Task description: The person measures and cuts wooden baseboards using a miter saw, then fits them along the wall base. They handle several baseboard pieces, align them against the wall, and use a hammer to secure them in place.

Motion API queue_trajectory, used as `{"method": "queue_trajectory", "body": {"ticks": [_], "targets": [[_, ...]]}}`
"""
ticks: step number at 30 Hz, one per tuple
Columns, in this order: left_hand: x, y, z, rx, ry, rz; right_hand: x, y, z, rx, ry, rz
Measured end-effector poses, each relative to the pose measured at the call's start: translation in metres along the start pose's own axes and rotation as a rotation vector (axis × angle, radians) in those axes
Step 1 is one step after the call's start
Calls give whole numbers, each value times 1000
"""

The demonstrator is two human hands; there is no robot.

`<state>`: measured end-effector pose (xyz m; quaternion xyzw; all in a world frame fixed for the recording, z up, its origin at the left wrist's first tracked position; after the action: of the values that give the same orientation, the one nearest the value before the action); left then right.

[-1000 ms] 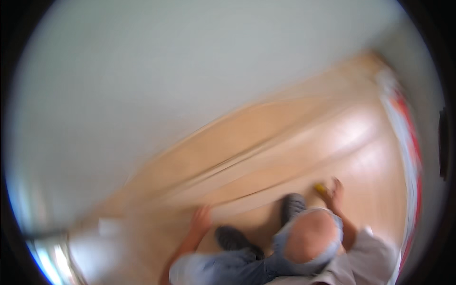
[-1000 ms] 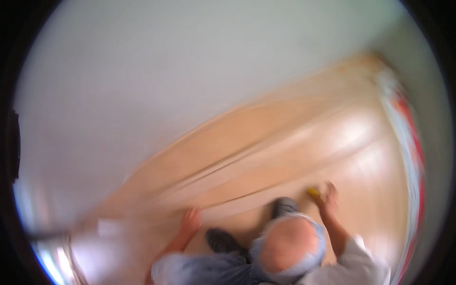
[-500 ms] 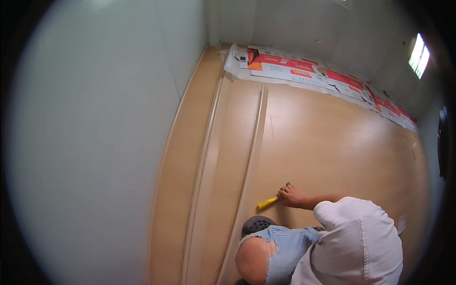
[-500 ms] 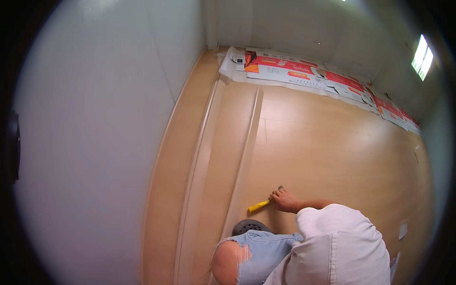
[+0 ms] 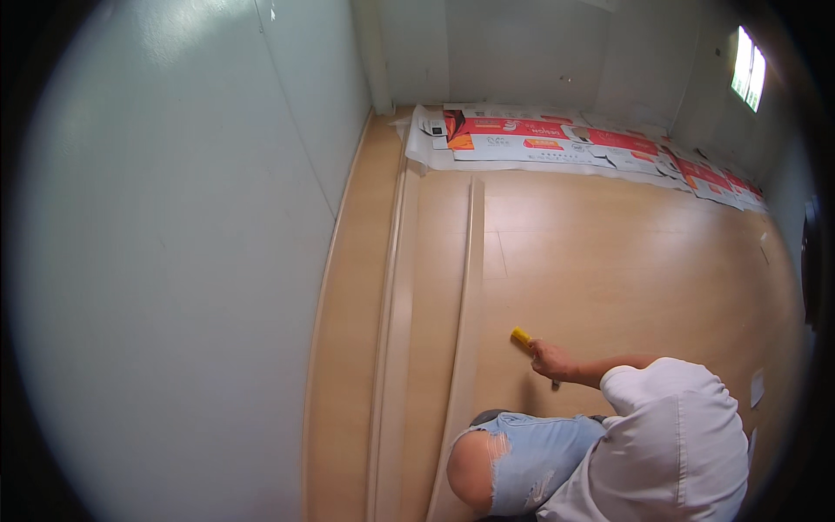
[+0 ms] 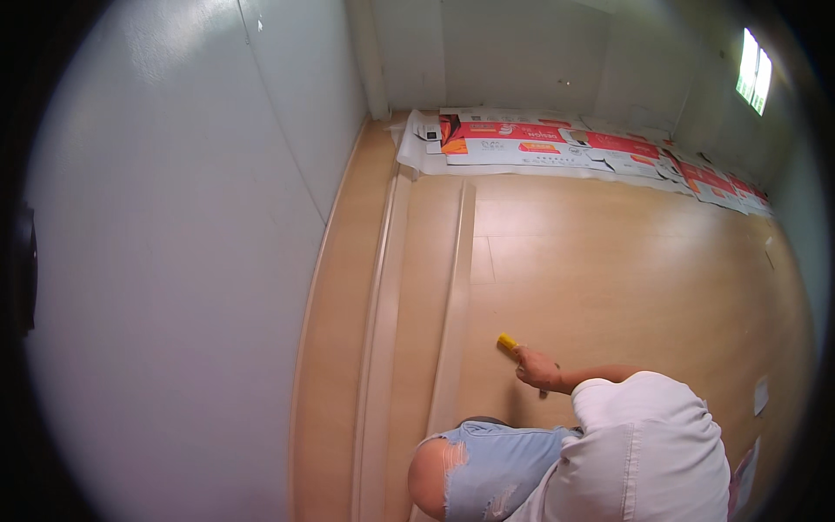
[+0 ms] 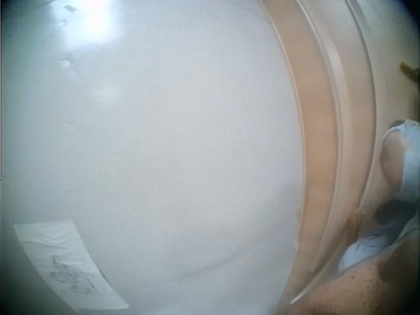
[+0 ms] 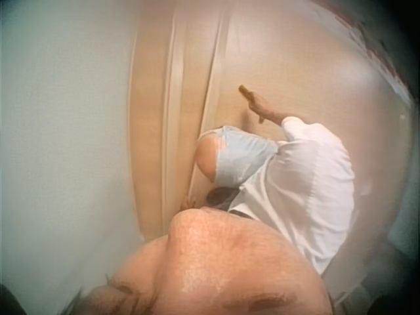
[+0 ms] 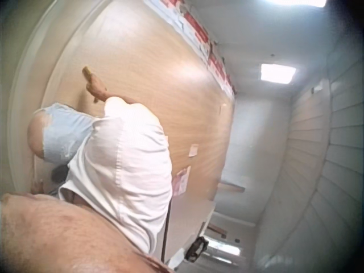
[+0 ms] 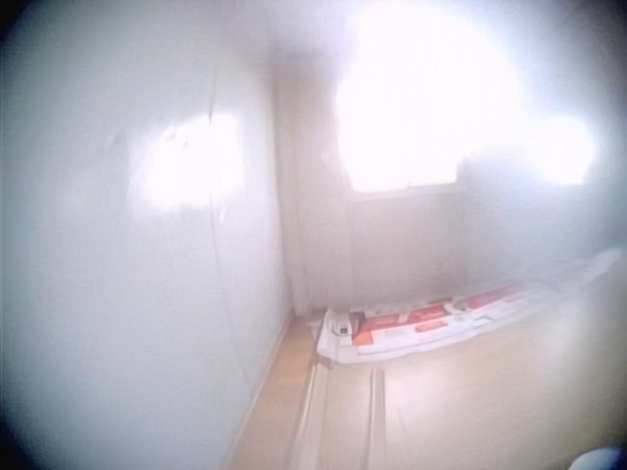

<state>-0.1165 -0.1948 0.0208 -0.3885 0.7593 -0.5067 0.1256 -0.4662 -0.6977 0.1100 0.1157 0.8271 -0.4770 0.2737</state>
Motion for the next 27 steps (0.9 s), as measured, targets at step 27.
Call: {"method": "queue_trajectory", "body": {"ticks": [27], "targets": [[225,-514,-235,-169,183,-191,34,-460,-405,138,759,213]]}}
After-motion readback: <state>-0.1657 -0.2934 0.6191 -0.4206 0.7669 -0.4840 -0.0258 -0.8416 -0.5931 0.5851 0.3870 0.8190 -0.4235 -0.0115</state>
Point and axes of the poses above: each hand's wrist, its own z-axis towards the middle knuckle, its own y-axis out of the palm, x = y × z, the point moved 4 cm from there along z, towards the middle knuckle, and after that the axes turned 6 degrees about z, right-handed, at the moved point
